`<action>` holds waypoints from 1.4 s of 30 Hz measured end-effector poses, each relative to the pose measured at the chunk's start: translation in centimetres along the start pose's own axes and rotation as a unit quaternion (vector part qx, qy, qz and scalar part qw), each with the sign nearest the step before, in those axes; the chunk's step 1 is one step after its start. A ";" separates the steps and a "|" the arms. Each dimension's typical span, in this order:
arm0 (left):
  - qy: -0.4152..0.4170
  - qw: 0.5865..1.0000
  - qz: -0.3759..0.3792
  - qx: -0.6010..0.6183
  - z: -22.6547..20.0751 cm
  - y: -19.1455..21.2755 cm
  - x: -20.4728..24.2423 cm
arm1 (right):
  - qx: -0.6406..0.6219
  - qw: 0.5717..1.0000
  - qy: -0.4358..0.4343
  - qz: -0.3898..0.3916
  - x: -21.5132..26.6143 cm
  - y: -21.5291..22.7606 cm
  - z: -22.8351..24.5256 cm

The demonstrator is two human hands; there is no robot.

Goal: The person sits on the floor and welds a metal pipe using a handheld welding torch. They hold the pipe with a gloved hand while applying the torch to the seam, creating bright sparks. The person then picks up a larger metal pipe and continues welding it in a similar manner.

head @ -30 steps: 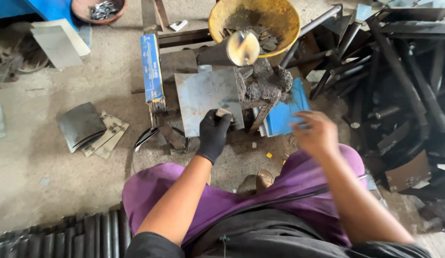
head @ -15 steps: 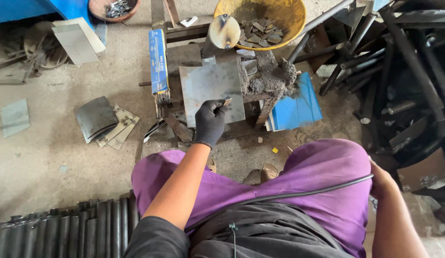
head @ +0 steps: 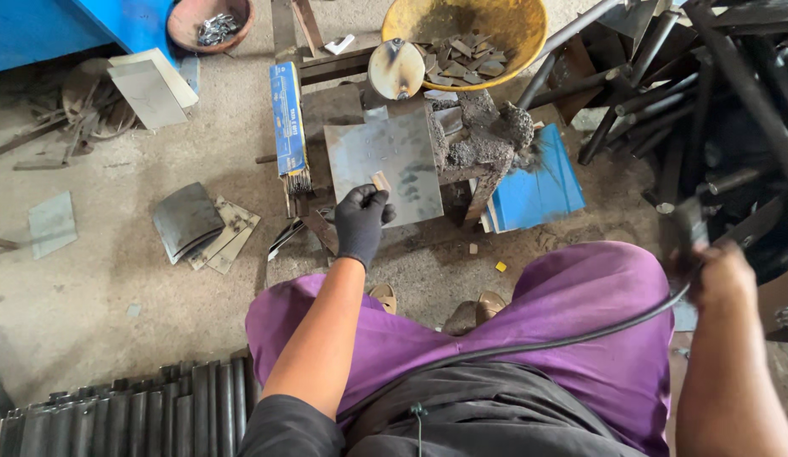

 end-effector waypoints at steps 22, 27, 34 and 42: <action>-0.159 0.798 -0.110 -0.571 -6.9 -3.5 -8.8 | -0.342 0.927 0.007 0.155 1.5 -39.4 6.4; -0.112 0.782 -0.104 -0.604 -4.4 -2.6 -12.9 | -0.261 0.951 -0.003 0.163 2.2 -41.6 3.1; -0.070 0.769 -0.115 -0.624 -0.1 -0.8 -16.7 | -0.237 0.956 -0.031 0.173 1.5 -42.0 2.1; -0.121 0.697 -0.115 -0.698 1.4 -0.7 -18.4 | -0.245 0.955 -0.020 0.168 0.6 -41.3 0.4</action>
Point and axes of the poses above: each hand's wrist, its own x-axis away from the middle knuckle, its own y-axis out of the back of the hand, z = x × y, the point moved 8 cm from there along -x, towards the middle knuckle, and after that the axes turned 10 degrees about z, right-handed, at the moved point
